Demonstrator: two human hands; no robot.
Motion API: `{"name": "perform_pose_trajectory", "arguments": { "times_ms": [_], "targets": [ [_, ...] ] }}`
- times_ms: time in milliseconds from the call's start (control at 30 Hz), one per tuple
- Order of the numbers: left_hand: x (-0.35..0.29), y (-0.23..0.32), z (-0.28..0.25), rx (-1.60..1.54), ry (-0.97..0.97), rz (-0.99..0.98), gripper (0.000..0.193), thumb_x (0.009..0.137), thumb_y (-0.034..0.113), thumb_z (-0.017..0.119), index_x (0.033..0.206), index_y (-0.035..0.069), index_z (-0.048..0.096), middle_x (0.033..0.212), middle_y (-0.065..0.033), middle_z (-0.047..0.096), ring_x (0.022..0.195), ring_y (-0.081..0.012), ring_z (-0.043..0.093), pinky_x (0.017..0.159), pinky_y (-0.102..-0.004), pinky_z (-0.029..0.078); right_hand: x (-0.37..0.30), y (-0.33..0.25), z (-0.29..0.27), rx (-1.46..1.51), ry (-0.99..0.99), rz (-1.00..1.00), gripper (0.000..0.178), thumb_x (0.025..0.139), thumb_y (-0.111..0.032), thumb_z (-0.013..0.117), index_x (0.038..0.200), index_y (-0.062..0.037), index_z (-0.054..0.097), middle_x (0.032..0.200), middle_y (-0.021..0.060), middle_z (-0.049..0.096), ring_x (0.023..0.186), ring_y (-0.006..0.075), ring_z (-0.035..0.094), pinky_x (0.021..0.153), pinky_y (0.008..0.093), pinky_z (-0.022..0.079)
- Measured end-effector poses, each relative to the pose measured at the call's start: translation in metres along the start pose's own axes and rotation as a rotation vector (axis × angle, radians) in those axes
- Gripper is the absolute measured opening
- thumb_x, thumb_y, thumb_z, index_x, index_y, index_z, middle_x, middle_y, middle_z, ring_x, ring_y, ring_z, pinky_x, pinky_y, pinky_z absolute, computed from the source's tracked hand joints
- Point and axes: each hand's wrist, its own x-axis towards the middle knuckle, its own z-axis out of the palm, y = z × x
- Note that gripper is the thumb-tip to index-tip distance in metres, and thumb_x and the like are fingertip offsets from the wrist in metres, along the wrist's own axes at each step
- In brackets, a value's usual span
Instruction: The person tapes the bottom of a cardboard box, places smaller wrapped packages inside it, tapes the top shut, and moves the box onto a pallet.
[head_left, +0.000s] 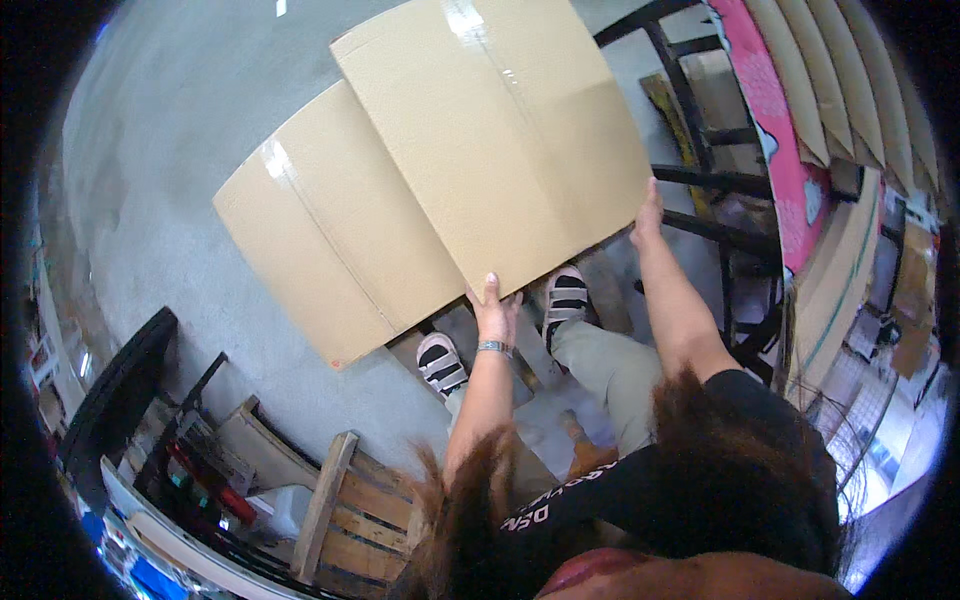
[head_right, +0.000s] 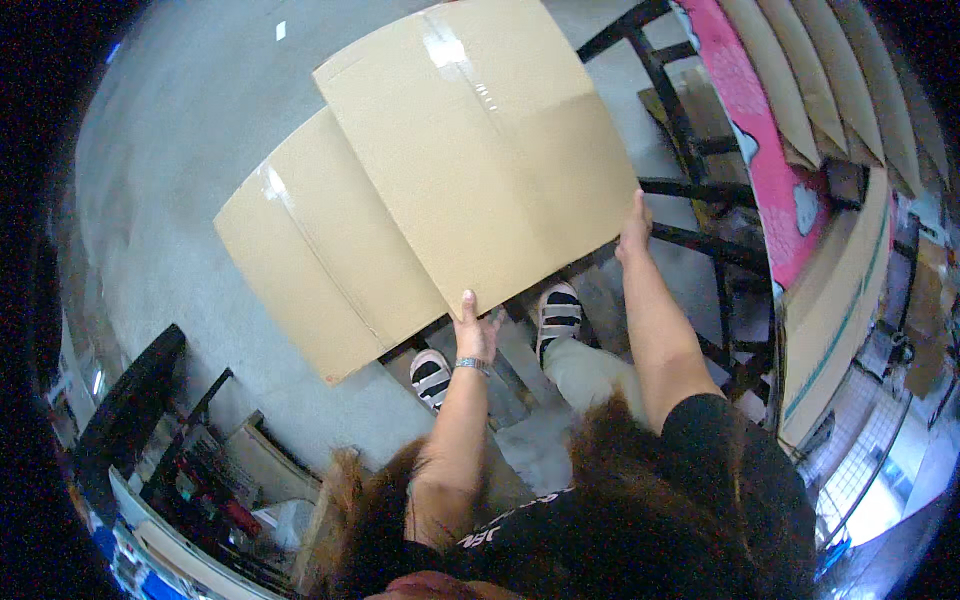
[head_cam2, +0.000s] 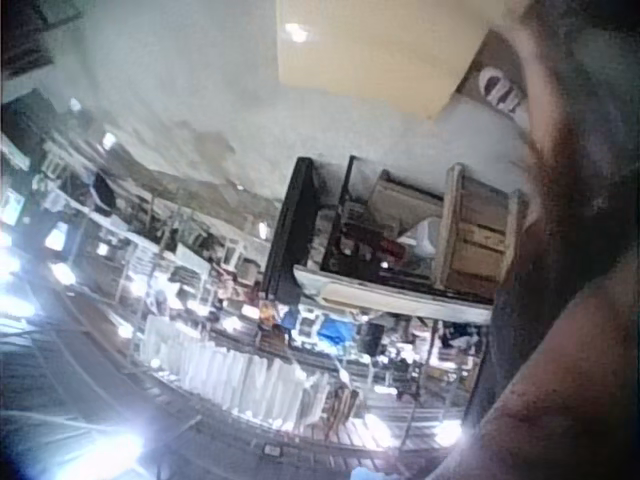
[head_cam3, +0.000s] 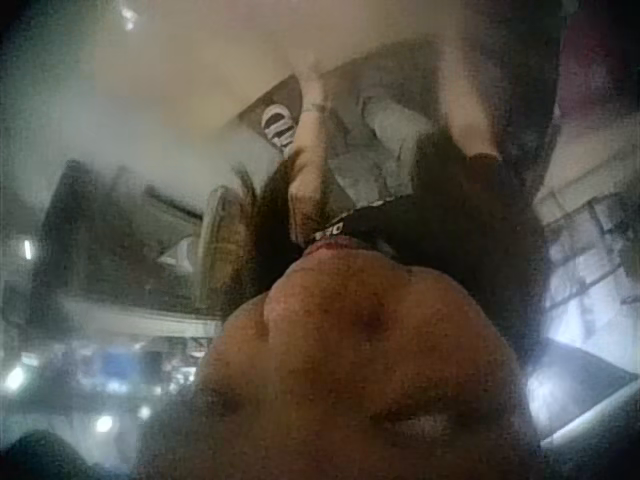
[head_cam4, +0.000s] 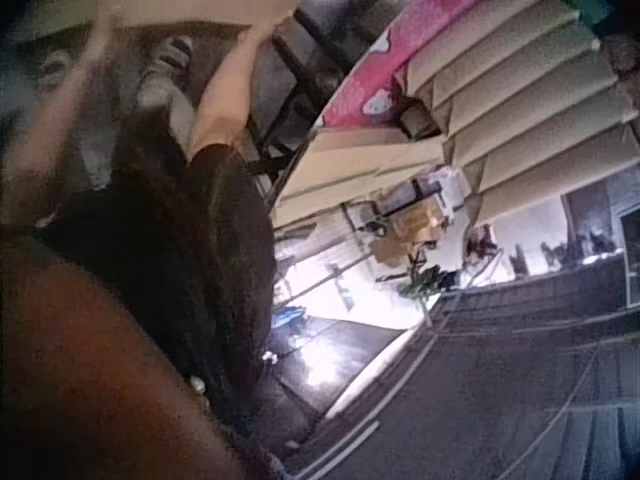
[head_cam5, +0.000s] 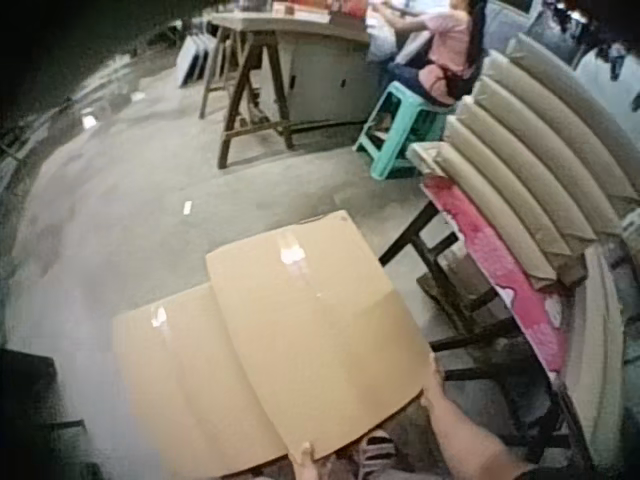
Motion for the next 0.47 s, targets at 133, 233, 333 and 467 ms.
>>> {"name": "perform_pose_trajectory", "arguments": {
  "times_ms": [133,233,333,467],
  "targets": [
    [-0.008,0.025,-0.002,0.268,0.067,-0.198,0.087,0.08,0.051,0.059,0.142,0.021,0.005,0.145,-0.0129,0.019,0.13,-0.0361,0.026,0.097,-0.0618,0.027,-0.011,-0.019,-0.013,-0.414,0.118,0.149,0.07,0.082,-0.061,0.047,0.131,-0.0123,0.036,0.119,0.012,0.053,0.105,0.0259,0.051,0.072,0.0461,0.047],
    [-0.025,0.046,-0.028,0.682,-0.017,-0.381,0.085,0.082,0.054,0.054,0.143,0.018,0.008,0.144,-0.0127,0.023,0.127,-0.0363,0.031,0.097,-0.0587,0.029,-0.046,-0.044,-0.033,-0.775,0.116,0.108,0.073,0.082,-0.051,0.054,0.135,-0.0097,0.027,0.124,0.0169,0.05,0.11,0.0345,0.049,0.087,0.0461,0.043],
    [-0.092,0.057,-0.044,0.789,0.133,-0.212,0.063,0.085,0.047,0.052,0.135,0.012,0.035,0.128,-0.0117,0.046,0.113,-0.0241,0.047,0.086,-0.0435,0.044,-0.1,-0.037,-0.081,-1.04,-0.205,-0.219,0.066,0.081,-0.04,0.058,0.133,-0.0071,0.032,0.127,0.0199,0.047,0.115,0.0381,0.046,0.095,0.0427,0.038],
    [-0.162,0.09,-0.132,1.162,0.042,-0.227,0.042,0.087,0.04,0.05,0.115,0.009,0.053,0.104,-0.0103,0.058,0.086,-0.0228,0.056,0.064,-0.0395,0.048,-0.258,-0.067,-0.155,-1.207,-0.628,-0.031,0.051,0.081,-0.033,0.061,0.121,-0.0048,0.048,0.125,0.0191,0.048,0.115,0.0339,0.047,0.097,0.0404,0.036]
  ]
}}
